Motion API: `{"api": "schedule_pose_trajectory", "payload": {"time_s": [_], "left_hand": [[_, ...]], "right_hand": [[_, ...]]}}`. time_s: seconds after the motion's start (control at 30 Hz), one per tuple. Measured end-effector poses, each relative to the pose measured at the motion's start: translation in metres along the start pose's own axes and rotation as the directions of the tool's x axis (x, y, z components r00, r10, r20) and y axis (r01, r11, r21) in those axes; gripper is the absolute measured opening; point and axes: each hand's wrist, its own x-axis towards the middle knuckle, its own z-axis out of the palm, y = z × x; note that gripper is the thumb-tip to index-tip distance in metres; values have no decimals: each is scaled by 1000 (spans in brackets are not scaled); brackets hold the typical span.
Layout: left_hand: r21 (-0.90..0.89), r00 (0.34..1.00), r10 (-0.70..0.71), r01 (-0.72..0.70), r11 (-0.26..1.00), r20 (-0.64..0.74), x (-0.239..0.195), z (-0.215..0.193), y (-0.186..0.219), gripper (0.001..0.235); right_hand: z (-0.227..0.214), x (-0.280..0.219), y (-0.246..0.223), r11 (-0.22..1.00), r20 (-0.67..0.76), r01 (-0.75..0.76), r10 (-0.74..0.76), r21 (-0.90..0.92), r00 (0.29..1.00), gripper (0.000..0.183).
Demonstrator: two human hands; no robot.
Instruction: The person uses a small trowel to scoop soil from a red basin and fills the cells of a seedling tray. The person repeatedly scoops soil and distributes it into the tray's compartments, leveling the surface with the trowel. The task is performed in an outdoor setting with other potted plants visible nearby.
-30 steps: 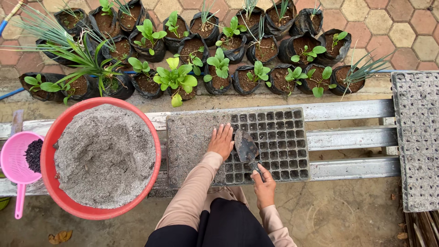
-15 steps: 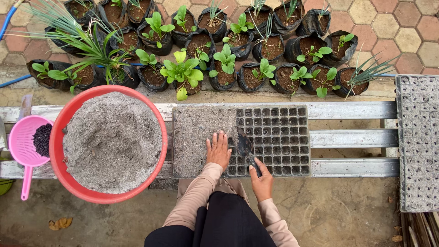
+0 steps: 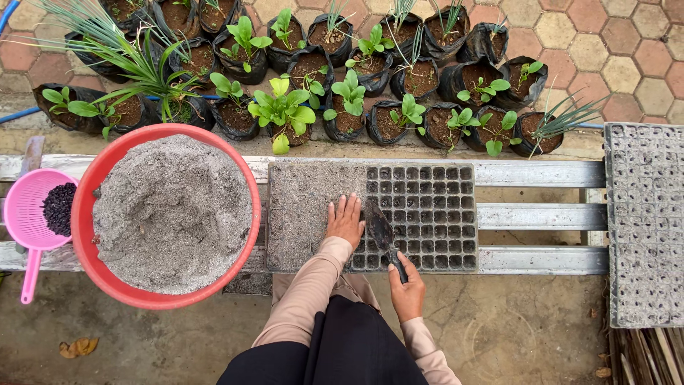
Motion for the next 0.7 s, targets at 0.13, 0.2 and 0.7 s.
{"api": "schedule_pose_trajectory", "payload": {"time_s": [0.13, 0.2, 0.7], "left_hand": [[-36, 1000, 21, -21, 999, 11, -21, 6, 11, 68], [-51, 999, 35, -33, 998, 24, -37, 6, 14, 68], [-281, 949, -178, 103, 954, -259, -145, -84, -65, 65]], "right_hand": [[0, 1, 16, 999, 25, -30, 29, 45, 999, 39], [0, 3, 25, 990, 52, -38, 31, 136, 998, 39], [23, -41, -82, 829, 483, -406, 194, 384, 854, 39]]}}
